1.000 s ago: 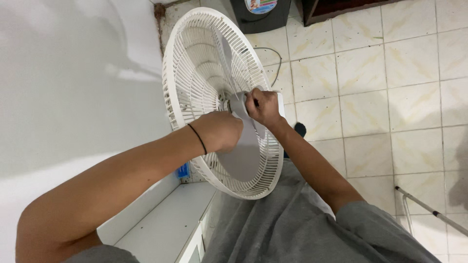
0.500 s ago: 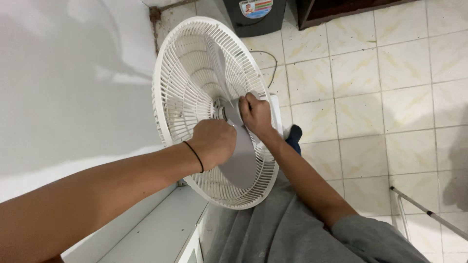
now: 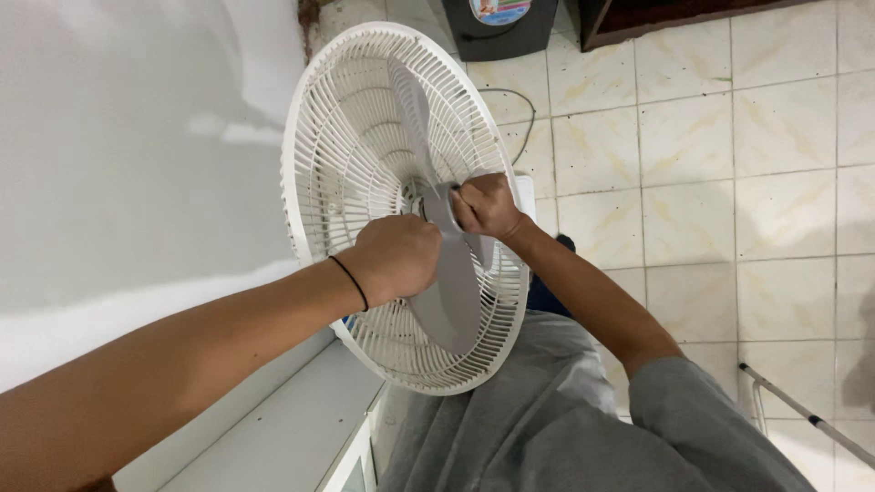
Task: The person wipes the front grill of a standing fan with a cloth, then removes the front grill, the fan blades, and the central hub nut. The components are placed on a nearby surface.
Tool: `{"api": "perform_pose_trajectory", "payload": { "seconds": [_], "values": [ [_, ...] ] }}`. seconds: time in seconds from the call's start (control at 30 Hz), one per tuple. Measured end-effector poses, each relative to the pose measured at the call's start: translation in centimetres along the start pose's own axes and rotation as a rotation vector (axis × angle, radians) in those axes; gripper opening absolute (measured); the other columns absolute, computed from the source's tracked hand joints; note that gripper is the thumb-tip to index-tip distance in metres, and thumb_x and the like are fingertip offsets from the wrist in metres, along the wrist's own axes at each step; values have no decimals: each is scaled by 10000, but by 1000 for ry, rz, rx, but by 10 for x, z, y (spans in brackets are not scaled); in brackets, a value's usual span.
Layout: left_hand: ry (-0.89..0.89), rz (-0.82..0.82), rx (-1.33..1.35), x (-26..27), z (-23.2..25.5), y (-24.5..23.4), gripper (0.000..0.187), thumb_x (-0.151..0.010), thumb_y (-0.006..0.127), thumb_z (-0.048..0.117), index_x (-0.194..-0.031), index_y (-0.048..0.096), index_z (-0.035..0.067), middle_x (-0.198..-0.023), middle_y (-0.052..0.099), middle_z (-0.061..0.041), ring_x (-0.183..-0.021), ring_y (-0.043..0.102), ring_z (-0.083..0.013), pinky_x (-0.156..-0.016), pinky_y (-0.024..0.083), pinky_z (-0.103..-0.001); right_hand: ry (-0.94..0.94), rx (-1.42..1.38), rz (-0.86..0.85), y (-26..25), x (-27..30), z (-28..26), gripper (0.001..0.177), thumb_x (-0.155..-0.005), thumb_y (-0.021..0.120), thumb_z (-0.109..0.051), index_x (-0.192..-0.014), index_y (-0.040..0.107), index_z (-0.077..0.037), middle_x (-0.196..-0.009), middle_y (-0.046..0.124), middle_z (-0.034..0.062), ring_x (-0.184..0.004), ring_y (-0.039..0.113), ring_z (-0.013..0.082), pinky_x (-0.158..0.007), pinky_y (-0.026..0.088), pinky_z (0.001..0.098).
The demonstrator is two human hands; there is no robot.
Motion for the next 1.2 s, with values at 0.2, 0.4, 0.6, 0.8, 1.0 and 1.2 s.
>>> {"api": "perform_pose_trajectory", "payload": {
  "seconds": [0.2,0.4,0.6,0.8,1.0,1.2],
  "values": [
    [-6,13,-71,6,4,-3,158,-837,634,100,-885,764,25,-961,734,-162,-902,728,-331,-740,590,-445,655,114,-113,-12,13,10,281,-1003,639,-245,-810,666,-42,-527,621,86,-426,592,220,-412,451,352],
    [3,-31,-32,8,3,4,147,-816,647,107,-854,758,17,-940,729,-170,-882,729,-335,-741,594,-443,1205,-254,-401,10,52,25,589,-1058,549,-443,-768,727,38,-578,636,173,-476,591,221,-466,465,366],
    [35,33,40,8,2,-3,155,-766,695,125,-838,754,1,-920,728,-200,-870,725,-365,-765,586,-458,729,-252,-502,12,26,32,487,-1035,544,-375,-842,735,30,-688,718,145,-608,711,267,-612,552,384],
    [20,39,51,7,-4,-7,161,-765,694,128,-836,752,-4,-912,725,-202,-857,724,-368,-753,587,-462,465,-130,-543,11,18,23,415,-1075,512,-310,-890,658,32,-749,703,191,-695,694,386,-685,542,453],
    [0,100,39,7,0,-8,151,-795,641,109,-836,751,14,-890,732,-185,-827,731,-355,-706,592,-465,718,-158,-283,-7,17,15,287,-1083,508,-273,-1043,598,-3,-707,662,197,-645,684,399,-621,513,491],
    [65,155,41,4,10,-3,149,-798,644,109,-791,763,20,-865,730,-191,-815,727,-359,-711,584,-468,896,210,-59,7,13,13,168,-1046,544,-209,-1093,623,-68,-640,666,191,-620,662,420,-588,487,517]
  ]
}}
Point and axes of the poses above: each hand's wrist, its own x-axis away from the middle knuckle, its own y-axis out of the palm, z = x × y, the point moved 8 cm from there along -x, towards the middle knuckle
